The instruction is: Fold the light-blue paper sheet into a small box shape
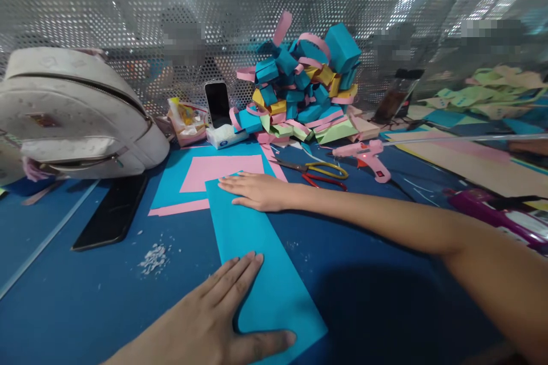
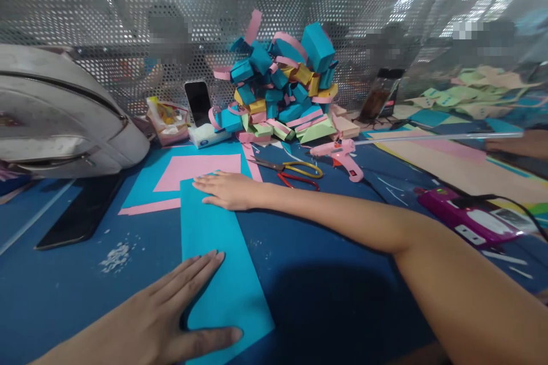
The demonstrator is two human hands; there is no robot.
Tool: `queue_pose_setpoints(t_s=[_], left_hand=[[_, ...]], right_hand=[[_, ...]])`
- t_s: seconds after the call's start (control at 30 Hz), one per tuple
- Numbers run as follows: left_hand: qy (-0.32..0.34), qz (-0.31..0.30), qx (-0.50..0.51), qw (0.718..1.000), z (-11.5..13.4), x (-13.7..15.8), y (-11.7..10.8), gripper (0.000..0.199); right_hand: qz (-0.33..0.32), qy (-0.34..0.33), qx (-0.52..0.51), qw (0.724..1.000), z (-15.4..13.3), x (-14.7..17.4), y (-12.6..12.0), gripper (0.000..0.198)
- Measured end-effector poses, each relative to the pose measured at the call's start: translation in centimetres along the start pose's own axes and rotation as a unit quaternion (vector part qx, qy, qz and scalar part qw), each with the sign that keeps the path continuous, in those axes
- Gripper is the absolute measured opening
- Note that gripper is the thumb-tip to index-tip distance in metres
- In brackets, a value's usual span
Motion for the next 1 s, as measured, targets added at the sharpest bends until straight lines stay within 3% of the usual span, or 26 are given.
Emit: queue_pose_setpoints(t_s=[0.3, 0.5, 0.77, 1.0], left_hand=[[0.002, 0.013, 0.007, 1.000, 0.2, 0.2, 0.0, 0.072], [0.003, -0.029, -0.013, 0.999, 0.4, 0.2, -0.3, 0.074], [-0.011, -0.011, 0.037, 0.999, 0.6, 0.6, -0.5, 0.068], [0.003, -0.013, 0.051, 0.999, 0.5, 0.9, 0.1, 0.075]], right_hand=[[-0.005, 0.032, -0.022, 0.999, 0.2, -0.4, 0.5, 0.065], [-0.018, 0.019, -0.041, 0.999, -1.0, 0.5, -0.2, 0.066], [-0.033, -0.067, -0.117, 0.990, -5.8, 5.3, -1.6, 0.060], [-0.075, -0.041, -0.154, 0.984, -9.8, 10.1, -2.9, 0.059]])
Point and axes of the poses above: each hand's wrist, its own x-axis away from the middle knuckle, its own y-axis out of the palm, z = x × y, the point moved 2 cm from there along -x, towards the middle knuckle, and after that the axes turned 6 degrees about -y, right-handed, at the moved point
